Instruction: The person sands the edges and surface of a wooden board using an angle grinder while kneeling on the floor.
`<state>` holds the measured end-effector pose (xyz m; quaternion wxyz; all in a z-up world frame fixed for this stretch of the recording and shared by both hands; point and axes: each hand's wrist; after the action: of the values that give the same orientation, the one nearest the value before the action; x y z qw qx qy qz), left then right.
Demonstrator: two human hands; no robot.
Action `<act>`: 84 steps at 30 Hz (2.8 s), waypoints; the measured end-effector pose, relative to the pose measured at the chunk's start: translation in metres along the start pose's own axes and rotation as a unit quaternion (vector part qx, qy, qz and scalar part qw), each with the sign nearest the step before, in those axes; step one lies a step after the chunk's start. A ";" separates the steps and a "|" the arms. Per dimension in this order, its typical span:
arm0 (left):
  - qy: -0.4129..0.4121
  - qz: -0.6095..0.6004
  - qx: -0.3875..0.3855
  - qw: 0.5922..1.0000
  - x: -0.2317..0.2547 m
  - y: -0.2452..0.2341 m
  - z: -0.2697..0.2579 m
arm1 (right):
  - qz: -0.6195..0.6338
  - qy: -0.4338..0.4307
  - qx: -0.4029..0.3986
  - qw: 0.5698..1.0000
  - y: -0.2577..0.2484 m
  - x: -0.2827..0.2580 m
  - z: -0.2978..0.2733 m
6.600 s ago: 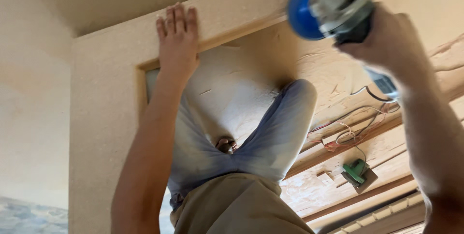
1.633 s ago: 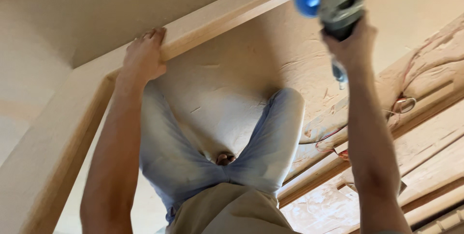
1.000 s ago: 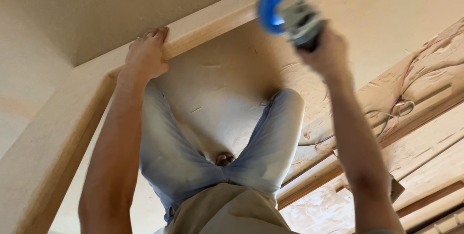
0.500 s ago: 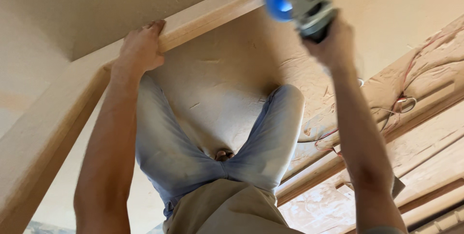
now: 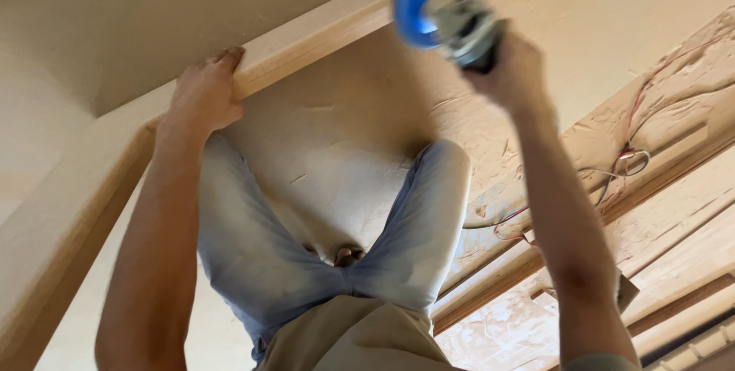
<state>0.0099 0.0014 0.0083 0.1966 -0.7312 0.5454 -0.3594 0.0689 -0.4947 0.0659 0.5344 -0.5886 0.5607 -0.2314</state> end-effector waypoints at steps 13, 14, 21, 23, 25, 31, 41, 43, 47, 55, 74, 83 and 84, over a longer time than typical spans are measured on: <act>-0.009 -0.002 -0.014 1.000 0.006 -0.011 -0.001 | 0.143 -0.049 0.202 0.968 -0.040 0.159 -0.026; -0.014 0.002 -0.020 1.000 0.005 -0.011 -0.001 | 0.187 -0.015 0.185 0.965 -0.036 0.148 -0.024; -0.015 -0.009 -0.011 1.000 0.005 -0.010 0.000 | 0.091 0.002 0.022 0.996 -0.007 0.011 -0.005; -0.009 -0.006 -0.009 1.000 0.007 -0.011 0.000 | 0.055 -0.006 -0.036 0.998 0.001 -0.026 0.001; -0.017 -0.004 -0.012 1.000 0.008 -0.011 -0.002 | 0.023 -0.047 -0.073 0.996 0.006 -0.046 0.004; -0.052 0.005 -0.037 0.998 0.012 -0.012 -0.001 | 0.067 0.076 -0.076 0.992 0.001 0.016 0.005; -0.024 0.010 0.006 1.000 0.004 0.000 0.000 | 0.134 0.070 0.204 0.967 -0.035 0.185 -0.030; -0.012 0.008 0.012 1.000 0.001 0.002 0.000 | 0.142 0.026 0.226 0.964 -0.034 0.170 -0.030; -0.007 0.010 0.021 1.000 0.000 0.005 -0.001 | 0.178 0.028 0.168 0.969 -0.027 0.093 -0.031; -0.030 0.008 0.026 0.999 0.005 0.007 -0.009 | 0.074 0.007 -0.082 0.994 -0.001 -0.103 -0.019; -0.019 0.026 0.028 0.999 0.007 0.022 -0.010 | 0.346 0.146 0.244 0.894 -0.039 0.144 -0.042; -0.038 0.027 0.037 0.998 0.009 0.029 -0.017 | 0.468 0.100 0.329 0.814 -0.029 0.007 -0.080; -0.042 0.025 0.035 0.998 0.011 0.031 -0.019 | 0.476 0.099 0.315 0.815 -0.030 -0.009 -0.086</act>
<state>-0.0224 -0.0167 0.0031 0.2540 -0.7243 0.5421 -0.3419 0.0034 -0.5241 0.1235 0.6756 -0.0210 0.7173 -0.1691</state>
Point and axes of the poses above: each hand's wrist, its own z-axis towards the middle knuckle, its own y-axis out of the palm, x = y × z, and after that the axes turned 10 degrees about -y, right-handed
